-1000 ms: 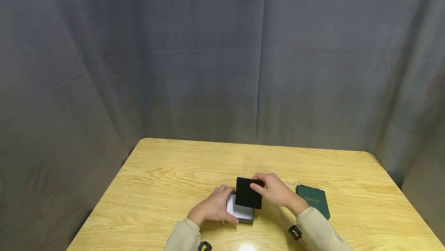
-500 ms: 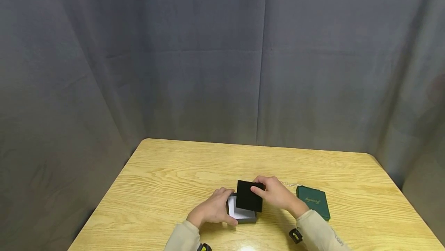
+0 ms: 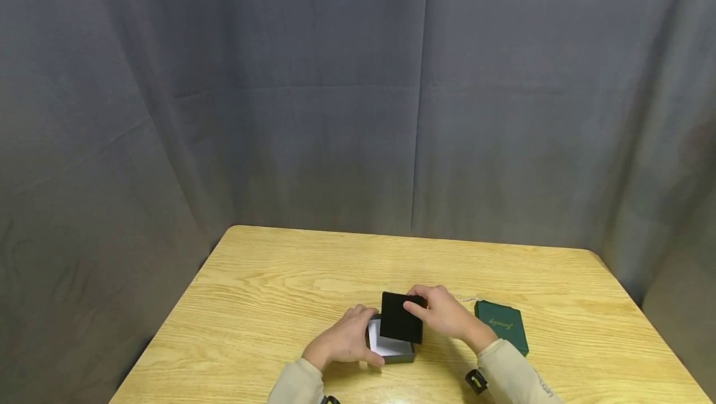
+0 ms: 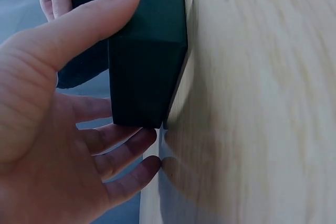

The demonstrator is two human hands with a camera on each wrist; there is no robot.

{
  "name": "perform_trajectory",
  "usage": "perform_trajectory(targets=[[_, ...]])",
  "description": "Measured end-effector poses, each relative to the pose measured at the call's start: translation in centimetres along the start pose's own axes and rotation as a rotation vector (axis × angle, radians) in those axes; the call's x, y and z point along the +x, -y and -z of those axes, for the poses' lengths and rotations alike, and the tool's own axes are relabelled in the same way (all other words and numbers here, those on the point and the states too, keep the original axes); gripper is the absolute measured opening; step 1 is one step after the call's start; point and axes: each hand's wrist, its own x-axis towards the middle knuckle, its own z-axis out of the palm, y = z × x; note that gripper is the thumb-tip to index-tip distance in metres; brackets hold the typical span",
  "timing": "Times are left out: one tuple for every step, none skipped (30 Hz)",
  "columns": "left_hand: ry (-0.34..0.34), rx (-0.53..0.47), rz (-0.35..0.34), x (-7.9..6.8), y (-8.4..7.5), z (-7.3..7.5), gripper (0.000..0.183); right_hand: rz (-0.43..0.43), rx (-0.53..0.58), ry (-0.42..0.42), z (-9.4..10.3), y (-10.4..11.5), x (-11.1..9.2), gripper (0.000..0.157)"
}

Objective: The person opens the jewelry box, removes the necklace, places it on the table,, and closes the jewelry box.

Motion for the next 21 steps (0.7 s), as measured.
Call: perform_trajectory(targets=[[0.003, 0.002, 0.003, -0.02, -0.07, -0.02, 0.092, -0.001, -0.002, 0.002, 0.00, 0.01, -0.03, 0.025], [0.005, 0.002, 0.005, -0.04, -0.09, -0.07, 0.092, -0.001, -0.001, 0.004, 0.01, 0.04, -0.06, 0.025], [0.009, 0.006, 0.010, -0.04, -0.13, -0.10, 0.092, -0.001, 0.000, 0.004, 0.01, 0.06, -0.07, 0.024], [0.009, 0.010, 0.014, -0.04, -0.15, -0.15, 0.092, 0.000, 0.002, 0.004, 0.02, 0.08, -0.08, 0.024], [0.007, 0.017, 0.018, -0.03, -0.19, -0.18, 0.092, 0.003, 0.004, 0.004, 0.03, 0.09, -0.08, 0.023], [0.004, 0.021, 0.019, -0.01, -0.22, -0.20, 0.092, 0.005, 0.008, 0.005, 0.04, 0.11, -0.07, 0.023], [0.001, 0.025, 0.019, 0.03, -0.26, -0.19, 0.091, 0.006, 0.013, 0.004, 0.05, 0.11, -0.05, 0.022], [-0.003, 0.030, 0.019, 0.07, -0.28, -0.20, 0.091, 0.008, 0.020, 0.004, 0.05, 0.12, -0.03, 0.021], [-0.006, 0.034, 0.018, 0.10, -0.32, -0.21, 0.091, 0.008, 0.023, 0.006, 0.05, 0.12, -0.02, 0.021], [-0.009, 0.032, 0.017, 0.13, -0.36, -0.22, 0.091, 0.007, 0.027, 0.009, 0.05, 0.12, -0.01, 0.021], [-0.010, 0.030, 0.015, 0.14, -0.40, -0.22, 0.091, 0.007, 0.029, 0.011, 0.04, 0.12, -0.02, 0.021], [-0.008, 0.027, 0.014, 0.16, -0.42, -0.25, 0.090, 0.004, 0.031, 0.013, 0.03, 0.13, -0.03, 0.021], [-0.007, 0.026, 0.014, 0.17, -0.45, -0.26, 0.090, 0.002, 0.030, 0.013, 0.01, 0.14, -0.04, 0.021], [-0.006, 0.025, 0.015, 0.17, -0.47, -0.28, 0.091, 0.001, 0.029, 0.012, -0.01, 0.15, -0.06, 0.021], [-0.004, 0.020, 0.016, 0.16, -0.51, -0.27, 0.090, 0.000, 0.029, 0.013, -0.02, 0.16, -0.08, 0.021], [-0.003, 0.018, 0.016, 0.16, -0.52, -0.26, 0.090, 0.001, 0.030, 0.012, -0.04, 0.18, -0.10, 0.021], [-0.003, 0.020, 0.016, 0.16, -0.53, -0.26, 0.090, 0.004, 0.031, 0.012, -0.06, 0.19, -0.11, 0.021], [-0.002, 0.016, 0.017, 0.16, -0.53, -0.26, 0.090, 0.005, 0.033, 0.014, -0.09, 0.19, -0.13, 0.021], [-0.001, 0.014, 0.018, 0.15, -0.54, -0.25, 0.090, 0.008, 0.037, 0.016, -0.10, 0.21, -0.15, 0.021], [0.000, 0.012, 0.019, 0.15, -0.54, -0.25, 0.090, 0.010, 0.043, 0.021, -0.13, 0.23, -0.18, 0.021], [0.000, 0.013, 0.019, 0.17, -0.54, -0.25, 0.089, 0.011, 0.047, 0.028, -0.16, 0.23, -0.20, 0.021]])
